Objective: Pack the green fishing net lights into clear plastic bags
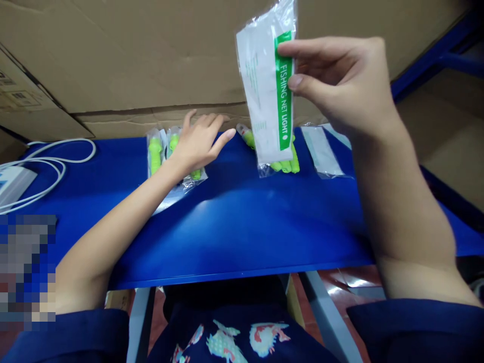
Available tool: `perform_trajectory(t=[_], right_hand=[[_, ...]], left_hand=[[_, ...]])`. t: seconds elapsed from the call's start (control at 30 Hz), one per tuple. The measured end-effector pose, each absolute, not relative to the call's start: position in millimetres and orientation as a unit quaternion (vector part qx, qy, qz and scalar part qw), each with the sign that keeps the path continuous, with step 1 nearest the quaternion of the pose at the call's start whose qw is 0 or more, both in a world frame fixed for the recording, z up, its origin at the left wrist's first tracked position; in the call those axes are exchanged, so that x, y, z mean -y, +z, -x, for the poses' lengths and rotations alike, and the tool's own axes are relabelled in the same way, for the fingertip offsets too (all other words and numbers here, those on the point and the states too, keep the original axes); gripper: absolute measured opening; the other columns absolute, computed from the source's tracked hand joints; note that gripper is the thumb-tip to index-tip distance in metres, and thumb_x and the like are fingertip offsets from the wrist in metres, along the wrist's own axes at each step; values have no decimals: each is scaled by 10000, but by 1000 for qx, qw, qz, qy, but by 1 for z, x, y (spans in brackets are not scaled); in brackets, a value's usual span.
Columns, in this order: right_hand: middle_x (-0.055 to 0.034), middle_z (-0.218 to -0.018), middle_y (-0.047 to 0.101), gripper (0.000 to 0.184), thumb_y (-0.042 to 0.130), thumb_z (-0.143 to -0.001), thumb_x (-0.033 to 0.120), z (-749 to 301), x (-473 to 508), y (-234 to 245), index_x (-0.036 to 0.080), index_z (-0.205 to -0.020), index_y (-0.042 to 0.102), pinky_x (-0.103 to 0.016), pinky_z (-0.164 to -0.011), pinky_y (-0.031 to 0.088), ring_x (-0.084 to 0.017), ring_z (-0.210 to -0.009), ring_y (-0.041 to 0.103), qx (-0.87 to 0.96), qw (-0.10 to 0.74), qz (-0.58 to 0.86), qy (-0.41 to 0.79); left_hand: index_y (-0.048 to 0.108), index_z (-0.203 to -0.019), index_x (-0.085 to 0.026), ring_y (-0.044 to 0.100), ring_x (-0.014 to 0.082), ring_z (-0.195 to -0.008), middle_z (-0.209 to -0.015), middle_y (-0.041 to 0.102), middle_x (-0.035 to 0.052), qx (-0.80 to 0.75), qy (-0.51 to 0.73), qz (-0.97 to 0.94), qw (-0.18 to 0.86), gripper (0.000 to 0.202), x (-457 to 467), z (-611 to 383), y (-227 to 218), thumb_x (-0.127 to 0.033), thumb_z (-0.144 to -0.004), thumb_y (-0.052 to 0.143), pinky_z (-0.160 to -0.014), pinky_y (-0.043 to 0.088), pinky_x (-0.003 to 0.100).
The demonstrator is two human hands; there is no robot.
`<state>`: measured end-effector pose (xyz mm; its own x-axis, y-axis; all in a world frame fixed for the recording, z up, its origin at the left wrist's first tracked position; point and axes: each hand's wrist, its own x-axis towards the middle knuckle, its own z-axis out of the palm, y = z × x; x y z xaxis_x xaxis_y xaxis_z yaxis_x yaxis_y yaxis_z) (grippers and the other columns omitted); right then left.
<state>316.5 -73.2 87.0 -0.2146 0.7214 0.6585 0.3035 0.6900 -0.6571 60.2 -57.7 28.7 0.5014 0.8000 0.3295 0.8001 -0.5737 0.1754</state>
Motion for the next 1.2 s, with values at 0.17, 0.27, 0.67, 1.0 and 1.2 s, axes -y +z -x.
perform_trajectory(t=[0.17,0.27,0.67,1.0,1.2], right_hand=[[173,-1395,727,684,815,-768,-65,-312,60,77,379,-1283,736,-207,-826,666,-79,-1008,781,719,560,278,304],[90,-1091,838,618,863,-793,63,-308,60,72,298,-1328,662,-247,-801,682,-103,-873,794,684,561,291,364],[-32,-916,807,79,700,-909,254,-308,58,72,262,-981,733,-310,-661,626,-149,-757,743,667,538,395,332],[-20,-605,689,588,398,-1135,554,-296,64,74,189,-825,740,-203,-360,446,-99,-430,614,621,516,406,428],[-32,-708,772,256,748,-985,410,-310,66,78,156,-1004,775,-185,-397,478,-106,-503,654,687,409,406,442]], left_hand=[[699,-1150,-220,704,262,-1231,-1164,772,62,362,-307,865,-163,466,63,-66,34,-511,-1123,337,-1114,529,441],[698,-979,-193,725,250,-1094,-1013,772,61,331,-354,850,-206,423,59,-65,34,-549,-1060,485,-1009,586,397],[683,-1264,-231,676,207,-963,-1049,746,25,370,-445,814,-58,303,57,-40,65,-382,-1032,561,-1002,563,405],[721,-1292,-320,517,193,-1259,-1365,635,-7,504,-304,787,186,480,63,-38,71,-467,-1140,290,-1186,345,470],[522,-1567,-356,307,409,-1519,-1549,553,36,529,-212,811,134,689,56,-32,66,-729,-998,412,-1235,131,619]])
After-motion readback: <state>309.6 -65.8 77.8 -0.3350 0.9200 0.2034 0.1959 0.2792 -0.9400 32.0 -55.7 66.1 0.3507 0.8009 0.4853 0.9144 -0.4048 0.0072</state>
